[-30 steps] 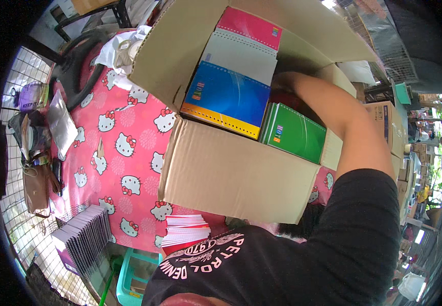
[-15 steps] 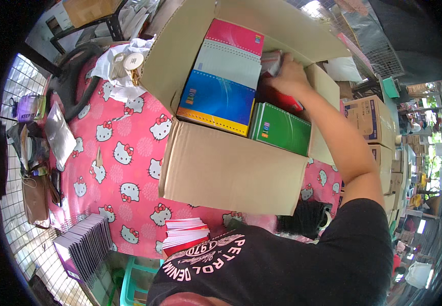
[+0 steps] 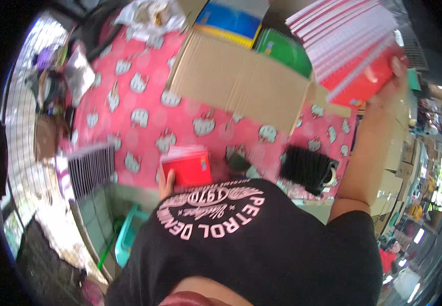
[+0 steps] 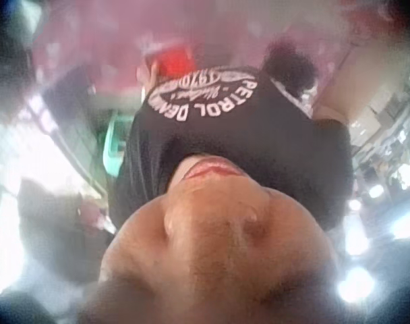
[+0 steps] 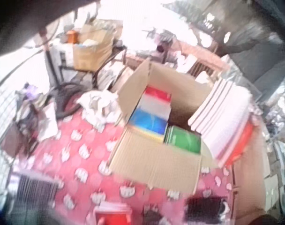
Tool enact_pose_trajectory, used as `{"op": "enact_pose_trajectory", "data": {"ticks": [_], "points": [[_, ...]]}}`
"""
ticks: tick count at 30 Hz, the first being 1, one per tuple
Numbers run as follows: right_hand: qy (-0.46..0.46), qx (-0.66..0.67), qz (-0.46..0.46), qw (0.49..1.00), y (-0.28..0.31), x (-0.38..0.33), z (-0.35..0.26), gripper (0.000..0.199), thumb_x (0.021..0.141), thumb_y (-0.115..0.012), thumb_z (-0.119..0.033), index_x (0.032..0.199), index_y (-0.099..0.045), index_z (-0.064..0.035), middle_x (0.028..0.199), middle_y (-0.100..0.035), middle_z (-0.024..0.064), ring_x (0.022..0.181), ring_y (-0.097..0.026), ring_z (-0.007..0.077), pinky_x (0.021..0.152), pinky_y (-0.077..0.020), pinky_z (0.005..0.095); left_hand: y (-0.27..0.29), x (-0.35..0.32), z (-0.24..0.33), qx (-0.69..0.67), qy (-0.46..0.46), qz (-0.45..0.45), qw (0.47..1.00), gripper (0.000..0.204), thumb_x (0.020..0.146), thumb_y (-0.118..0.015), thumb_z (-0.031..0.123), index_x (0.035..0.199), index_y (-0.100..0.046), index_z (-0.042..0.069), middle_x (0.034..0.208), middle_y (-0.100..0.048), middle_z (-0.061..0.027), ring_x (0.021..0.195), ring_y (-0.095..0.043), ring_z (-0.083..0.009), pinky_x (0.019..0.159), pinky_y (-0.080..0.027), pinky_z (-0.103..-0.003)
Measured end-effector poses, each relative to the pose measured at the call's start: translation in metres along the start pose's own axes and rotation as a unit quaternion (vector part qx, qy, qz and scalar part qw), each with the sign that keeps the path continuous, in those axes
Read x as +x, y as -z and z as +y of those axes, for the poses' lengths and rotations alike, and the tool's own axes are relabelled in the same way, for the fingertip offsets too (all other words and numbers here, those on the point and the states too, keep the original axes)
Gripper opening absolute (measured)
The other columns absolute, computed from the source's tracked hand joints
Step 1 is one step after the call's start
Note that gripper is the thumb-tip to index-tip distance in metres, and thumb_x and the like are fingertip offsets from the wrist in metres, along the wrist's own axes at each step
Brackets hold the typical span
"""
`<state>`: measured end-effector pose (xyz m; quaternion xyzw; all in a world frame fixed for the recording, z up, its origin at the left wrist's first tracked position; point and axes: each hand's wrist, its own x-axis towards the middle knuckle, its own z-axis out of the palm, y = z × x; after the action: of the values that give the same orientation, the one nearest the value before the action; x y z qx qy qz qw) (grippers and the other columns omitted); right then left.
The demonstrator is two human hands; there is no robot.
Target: The person assembles notebooks by threading metal coils through the punched holes of paper stacks and covers, using pliers to crimp the ends of the coils.
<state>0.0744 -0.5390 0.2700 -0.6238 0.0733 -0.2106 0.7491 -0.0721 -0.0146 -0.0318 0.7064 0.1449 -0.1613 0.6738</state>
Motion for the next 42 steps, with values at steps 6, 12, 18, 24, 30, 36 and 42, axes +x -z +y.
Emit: {"op": "enact_pose_trajectory", "data": {"ticks": [6,12,18,24,30,36,42], "points": [[-0.199,-0.040,-0.326,0.923,-0.127,-0.117,0.081,0.057,0.066,-0.067,-0.019,0.119,-0.059,-0.0018,0.118,-0.062,0.0116,0.107,-0.059,0.0207,0.096,-0.0458,0.0344,-0.008,-0.010,0.038,-0.079,0.017,-0.022,0.996,0.048,0.096,-0.058,0.027,0.134,-0.043,0.002,0.121,-0.056,-0.0089,0.107,-0.054,-0.0170,0.090,-0.045,-0.031],[-0.462,-0.112,-0.569,0.671,-0.243,-0.153,0.148,0.071,0.066,-0.077,-0.014,0.129,-0.044,-0.0010,0.119,-0.059,0.0140,0.103,-0.062,0.0240,0.090,-0.0508,0.0372,-0.008,-0.007,0.016,-0.133,-0.010,-0.031,0.991,0.037,0.095,-0.053,0.018,0.129,-0.050,0.003,0.125,-0.058,-0.0058,0.110,-0.056,-0.0160,0.093,-0.044,-0.033],[-0.484,-0.195,-0.652,0.549,-0.280,-0.157,0.180,0.059,0.069,-0.078,-0.020,0.118,-0.054,0.0013,0.108,-0.065,0.0142,0.095,-0.065,0.0232,0.082,-0.0538,0.0364,-0.008,-0.020,-0.009,-0.284,0.010,-0.045,0.958,0.040,0.099,-0.041,0.027,0.132,-0.043,0.005,0.122,-0.057,-0.0067,0.105,-0.060,-0.0165,0.091,-0.048,-0.033],[-0.490,-0.160,-0.635,0.576,-0.273,-0.165,0.189,0.047,0.071,-0.077,-0.022,0.109,-0.061,0.0001,0.103,-0.067,0.0125,0.090,-0.066,0.0211,0.080,-0.0528,0.0348,-0.006,-0.024,0.018,-0.316,0.050,0.004,0.947,0.049,0.099,-0.039,0.047,0.125,-0.053,0.008,0.102,-0.065,-0.0019,0.097,-0.060,-0.0143,0.088,-0.044,-0.035],[-0.546,-0.052,-0.598,0.585,-0.251,-0.169,0.202,0.038,0.076,-0.075,-0.024,0.106,-0.065,-0.0027,0.098,-0.070,0.0083,0.086,-0.066,0.0191,0.077,-0.0523,0.0346,0.007,0.005,0.047,-0.364,0.067,0.026,0.929,0.061,0.096,-0.039,0.055,0.127,-0.051,0.005,0.099,-0.061,-0.0066,0.090,-0.058,-0.0195,0.081,-0.046,-0.036],[-0.540,-0.049,-0.629,0.557,-0.255,-0.166,0.207,0.035,0.077,-0.074,-0.025,0.107,-0.067,-0.0077,0.102,-0.071,0.0051,0.093,-0.066,0.0185,0.087,-0.0479,0.0380,-0.021,0.109,0.058,-0.213,0.162,-0.191,0.944,0.054,0.094,-0.041,0.049,0.122,-0.053,0.004,0.094,-0.059,-0.0060,0.083,-0.055,-0.0182,0.075,-0.044,-0.034],[-0.550,-0.029,-0.627,0.551,-0.237,-0.175,0.208,0.035,0.077,-0.074,-0.025,0.106,-0.067,-0.0079,0.103,-0.070,0.0047,0.095,-0.065,0.0183,0.090,-0.0462,0.0385,-0.045,0.127,0.043,-0.116,0.150,-0.241,0.952,0.049,0.093,-0.042,0.044,0.118,-0.054,0.004,0.092,-0.059,-0.0059,0.080,-0.054,-0.0176,0.073,-0.044,-0.033]]}}
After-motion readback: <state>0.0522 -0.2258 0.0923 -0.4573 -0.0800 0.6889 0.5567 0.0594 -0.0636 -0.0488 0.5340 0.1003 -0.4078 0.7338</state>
